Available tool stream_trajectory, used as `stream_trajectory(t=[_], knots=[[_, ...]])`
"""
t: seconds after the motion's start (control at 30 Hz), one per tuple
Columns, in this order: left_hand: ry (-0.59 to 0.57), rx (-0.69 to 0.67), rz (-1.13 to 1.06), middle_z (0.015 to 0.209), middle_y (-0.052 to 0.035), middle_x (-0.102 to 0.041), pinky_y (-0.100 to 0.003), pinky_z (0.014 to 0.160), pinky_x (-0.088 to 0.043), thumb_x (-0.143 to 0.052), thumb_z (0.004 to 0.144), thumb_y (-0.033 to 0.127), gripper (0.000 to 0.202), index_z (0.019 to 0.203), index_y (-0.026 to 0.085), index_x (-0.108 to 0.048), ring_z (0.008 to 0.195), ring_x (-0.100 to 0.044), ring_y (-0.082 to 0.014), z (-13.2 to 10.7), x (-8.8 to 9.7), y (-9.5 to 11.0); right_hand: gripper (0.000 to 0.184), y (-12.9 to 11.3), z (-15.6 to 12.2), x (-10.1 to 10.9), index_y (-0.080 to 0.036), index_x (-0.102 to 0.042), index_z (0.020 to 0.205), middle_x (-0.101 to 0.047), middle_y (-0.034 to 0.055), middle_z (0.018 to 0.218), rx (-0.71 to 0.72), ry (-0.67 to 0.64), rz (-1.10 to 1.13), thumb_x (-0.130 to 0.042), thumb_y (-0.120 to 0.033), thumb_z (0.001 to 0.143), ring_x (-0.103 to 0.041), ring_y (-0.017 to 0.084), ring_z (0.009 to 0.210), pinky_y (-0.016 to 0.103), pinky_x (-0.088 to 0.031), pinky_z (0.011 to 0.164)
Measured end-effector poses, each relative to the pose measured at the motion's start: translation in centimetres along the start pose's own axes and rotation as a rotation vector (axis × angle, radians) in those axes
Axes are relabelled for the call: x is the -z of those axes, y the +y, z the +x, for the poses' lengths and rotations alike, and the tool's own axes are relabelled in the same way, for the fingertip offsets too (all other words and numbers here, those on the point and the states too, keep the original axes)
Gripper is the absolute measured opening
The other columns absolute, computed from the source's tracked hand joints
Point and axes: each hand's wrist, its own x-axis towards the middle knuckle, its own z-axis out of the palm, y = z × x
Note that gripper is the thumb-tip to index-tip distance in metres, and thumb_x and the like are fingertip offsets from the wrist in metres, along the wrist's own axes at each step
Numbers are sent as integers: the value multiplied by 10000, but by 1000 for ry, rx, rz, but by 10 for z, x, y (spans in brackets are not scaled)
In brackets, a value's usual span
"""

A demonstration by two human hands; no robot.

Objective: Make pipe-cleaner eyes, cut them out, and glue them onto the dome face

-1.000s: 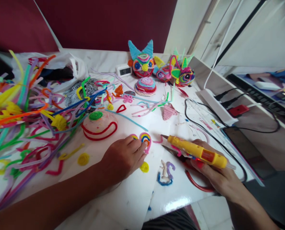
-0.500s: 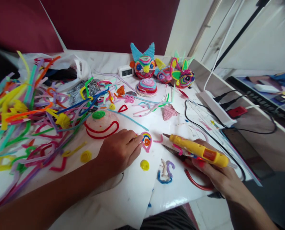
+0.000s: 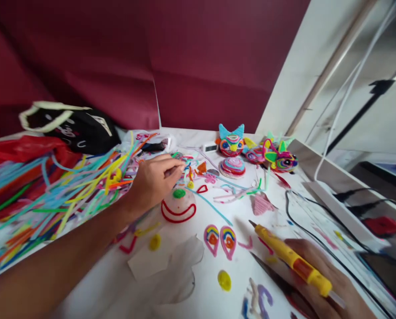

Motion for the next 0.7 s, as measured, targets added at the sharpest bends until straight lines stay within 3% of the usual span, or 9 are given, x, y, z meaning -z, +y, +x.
stream_trajectory(t=[0.1,0.2,0.33,0.53,0.7], knots=[[-29,112,30,820,-7,-695,-245,658,-464,-529,850,262,208,848,189,-724,695,-608,-132,19,9,-19,505,18,-6,-14,-259,-412,1372,-570,100,1280,113,70,-113,-476,-286,872,-588,284,1132,384,-550,847],[-134,132,86,878,-25,-701,-261,725,-475,-530,832,270,230,896,189,-736,773,-624,-159,33,3,-42,560,33,-5,-20,-201,-391,1394,-552,131,1312,236,58,-259,-499,-286,851,-568,305,1153,424,-520,878],[-422,129,239,962,-60,-692,-267,822,-475,-499,847,290,298,997,166,-726,862,-637,-181,46,-25,-64,502,40,6,-17,-147,-495,1301,-604,156,1247,400,37,-454,-546,-266,815,-601,305,1068,425,-485,857],[-648,105,316,1109,-86,-666,-311,890,-476,-584,790,400,366,1082,205,-687,1008,-625,-242,51,-74,-68,411,46,11,-20,-153,-605,1164,-661,136,1162,472,57,-564,-468,-135,777,-617,273,1021,403,-449,826],[-774,106,366,1138,-131,-657,-342,843,-495,-658,716,363,408,1083,185,-667,1011,-626,-274,52,-101,-72,421,60,4,-27,-179,-612,1189,-659,117,1192,447,22,-532,-527,-190,778,-622,288,1009,406,-455,817]])
